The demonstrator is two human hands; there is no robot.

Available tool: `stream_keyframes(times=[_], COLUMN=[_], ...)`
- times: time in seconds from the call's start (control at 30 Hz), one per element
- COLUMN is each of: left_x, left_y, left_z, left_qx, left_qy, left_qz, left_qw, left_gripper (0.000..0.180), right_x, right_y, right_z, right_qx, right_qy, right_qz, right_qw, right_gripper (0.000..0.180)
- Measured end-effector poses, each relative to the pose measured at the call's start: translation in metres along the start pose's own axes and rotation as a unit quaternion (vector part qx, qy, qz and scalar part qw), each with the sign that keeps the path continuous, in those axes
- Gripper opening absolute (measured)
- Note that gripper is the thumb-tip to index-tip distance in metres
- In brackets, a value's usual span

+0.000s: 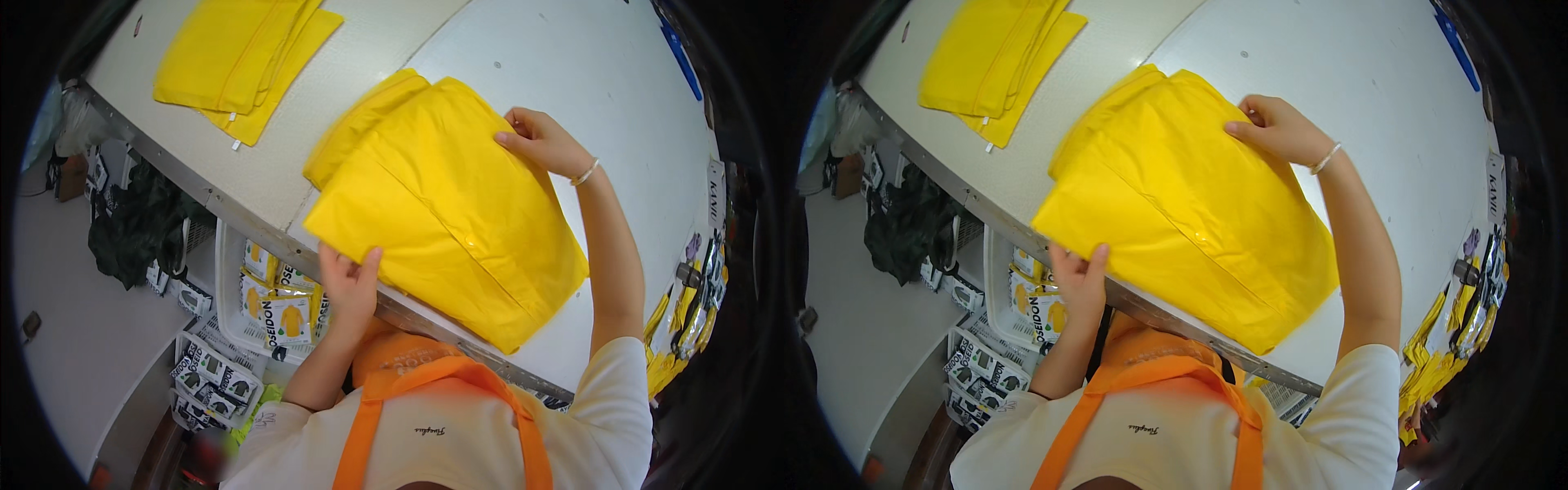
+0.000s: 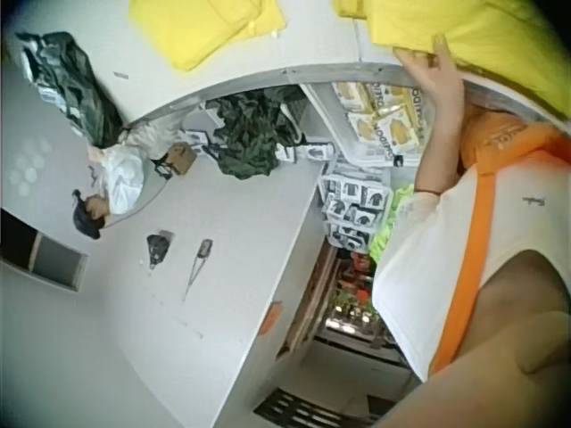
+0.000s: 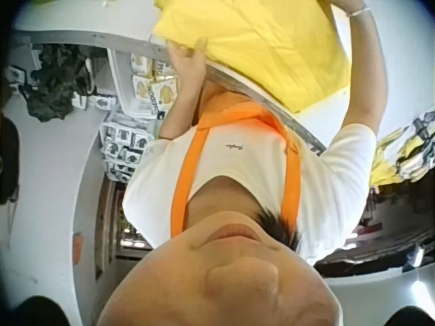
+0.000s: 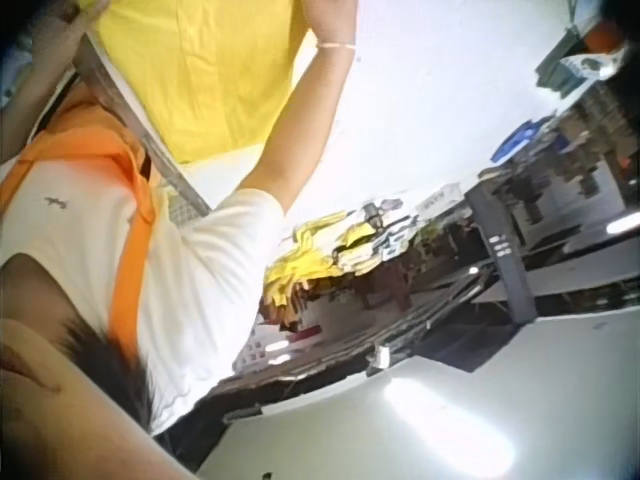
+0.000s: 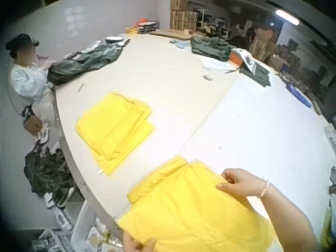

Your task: The person lays out a yellow raincoat on a table, uses scissors to trim loose threads, then folds the garment and places it into a white basket. The process is repeated with another yellow raincoat.

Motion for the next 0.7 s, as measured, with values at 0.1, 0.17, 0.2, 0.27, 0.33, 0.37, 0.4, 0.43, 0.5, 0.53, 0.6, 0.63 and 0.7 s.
stream_keyframes(times=[0.1, 0.17, 0.2, 0.27, 0.33, 0.37, 0.4, 0.43, 0.5, 0.53, 0.6, 0.63, 0.7], left_x=[0.016, 0.052, 0.047, 0.019, -0.028, -0.044, -0.055, -0.053, -0.042, -0.029, 0.007, 0.007, 0.008], left_y=[-0.005, -0.012, -0.021, -0.031, -0.036, -0.026, -0.009, 0.006, 0.037, 0.038, 0.034, 0.037, 0.041], left_z=[-0.015, -0.039, -0.039, -0.033, -0.027, -0.027, -0.026, -0.036, -0.064, -0.076, -0.095, -0.094, -0.096], left_qx=[-0.009, -0.009, -0.035, -0.091, -0.151, -0.130, -0.105, -0.050, 0.063, 0.063, 0.062, 0.059, 0.061], left_qy=[0.012, -0.090, -0.062, -0.012, 0.181, 0.286, 0.384, 0.359, 0.300, 0.302, 0.309, 0.310, 0.320], left_qz=[-0.051, -0.061, -0.056, -0.044, -0.343, -0.434, -0.513, -0.580, -0.698, -0.691, -0.676, -0.682, -0.677], left_qw=[0.999, 0.994, 0.996, 0.995, 0.909, 0.845, 0.760, 0.730, 0.647, 0.654, 0.666, 0.660, 0.660], left_gripper=[0.057, 0.057, 0.056, 0.055, 0.070, 0.074, 0.078, 0.076, 0.074, 0.072, 0.070, 0.070, 0.070], right_x=[0.008, 0.006, 0.006, 0.010, 0.040, 0.055, 0.066, 0.066, 0.050, 0.034, 0.001, -0.002, -0.006], right_y=[0.007, 0.010, 0.011, 0.017, 0.024, 0.037, 0.050, 0.059, 0.073, 0.075, 0.079, 0.078, 0.074], right_z=[0.001, -0.001, -0.001, -0.003, 0.004, 0.004, 0.005, -0.003, -0.032, -0.047, -0.075, -0.077, -0.075], right_qx=[-0.105, -0.159, -0.181, -0.215, -0.229, -0.230, -0.229, -0.211, -0.177, -0.171, -0.161, -0.156, -0.154], right_qy=[-0.016, -0.036, -0.051, -0.076, -0.178, -0.230, -0.280, -0.280, -0.278, -0.262, -0.231, -0.221, -0.207], right_qz=[0.039, 0.095, 0.130, 0.204, 0.269, 0.334, 0.396, 0.399, 0.403, 0.391, 0.367, 0.374, 0.376], right_qw=[0.994, 0.982, 0.974, 0.952, 0.918, 0.885, 0.844, 0.847, 0.854, 0.865, 0.887, 0.887, 0.890], right_gripper=[0.037, 0.042, 0.047, 0.057, 0.057, 0.057, 0.056, 0.056, 0.057, 0.058, 0.059, 0.060, 0.059])
Point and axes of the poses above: each hand's wrist, its own z-axis away from the middle knuckle, its own y-axis out of the palm, x = y × z, the point moved 8 cm from there along -z, towards the middle knuckle, and after that the axes turned 11 degrees about -z, right-handed, at the moved point
